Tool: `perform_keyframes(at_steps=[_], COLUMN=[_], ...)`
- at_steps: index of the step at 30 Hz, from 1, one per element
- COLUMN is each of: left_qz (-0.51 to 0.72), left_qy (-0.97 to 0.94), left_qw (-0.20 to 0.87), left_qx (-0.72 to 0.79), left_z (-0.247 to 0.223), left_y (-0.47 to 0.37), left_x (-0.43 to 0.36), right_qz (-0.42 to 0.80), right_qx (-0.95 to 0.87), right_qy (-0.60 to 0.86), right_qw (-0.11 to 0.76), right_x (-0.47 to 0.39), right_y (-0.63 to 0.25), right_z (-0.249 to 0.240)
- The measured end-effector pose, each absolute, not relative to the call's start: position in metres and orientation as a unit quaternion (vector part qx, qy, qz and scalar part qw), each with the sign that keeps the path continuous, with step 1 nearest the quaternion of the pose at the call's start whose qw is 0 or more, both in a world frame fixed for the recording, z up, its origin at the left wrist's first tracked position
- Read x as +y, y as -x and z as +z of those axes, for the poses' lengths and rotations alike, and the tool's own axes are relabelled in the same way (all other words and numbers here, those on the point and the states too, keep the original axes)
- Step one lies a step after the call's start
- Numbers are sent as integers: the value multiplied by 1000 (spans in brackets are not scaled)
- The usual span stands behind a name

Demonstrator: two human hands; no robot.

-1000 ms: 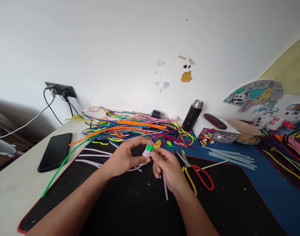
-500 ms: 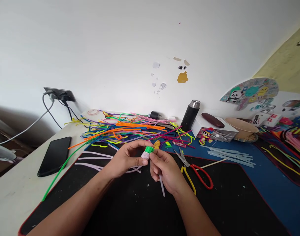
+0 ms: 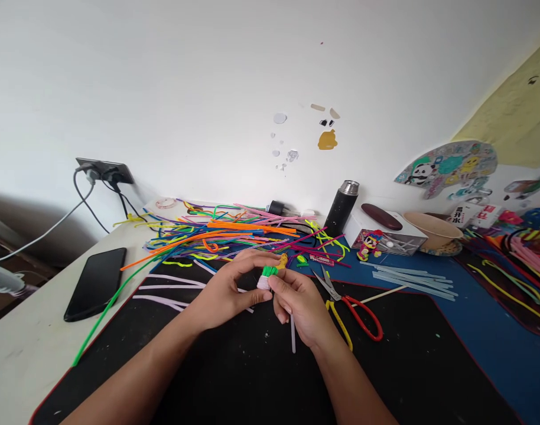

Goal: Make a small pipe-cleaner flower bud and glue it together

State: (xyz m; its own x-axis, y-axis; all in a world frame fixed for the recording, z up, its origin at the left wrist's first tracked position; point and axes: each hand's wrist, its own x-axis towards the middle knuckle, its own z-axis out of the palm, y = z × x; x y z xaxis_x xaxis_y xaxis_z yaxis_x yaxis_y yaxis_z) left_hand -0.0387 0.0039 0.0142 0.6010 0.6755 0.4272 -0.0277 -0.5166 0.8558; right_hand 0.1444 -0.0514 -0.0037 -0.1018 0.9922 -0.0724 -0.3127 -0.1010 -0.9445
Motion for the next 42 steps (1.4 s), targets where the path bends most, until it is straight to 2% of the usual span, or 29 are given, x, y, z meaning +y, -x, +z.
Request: perform_keyframes(at_steps=[5, 10, 23, 42], left_qz=[406, 400, 397, 444], left_qy=[-855, -877, -823, -704], left_qw=[248, 197, 329, 511], left_qx=[208, 181, 239, 212], left_z=[20, 16, 18, 10], left_y=[43, 44, 43, 36], left_x=[2, 4, 5, 4], right_qz=[594, 590, 609, 646], right_qx=[-427, -436, -412, -390], right_qy=[437, 449, 437, 391], right_qw=[524, 510, 517, 526], right_x=[-50, -49, -49, -52], right_y=[-145, -145, -144, -144], right_z=[-7, -8, -8, -6])
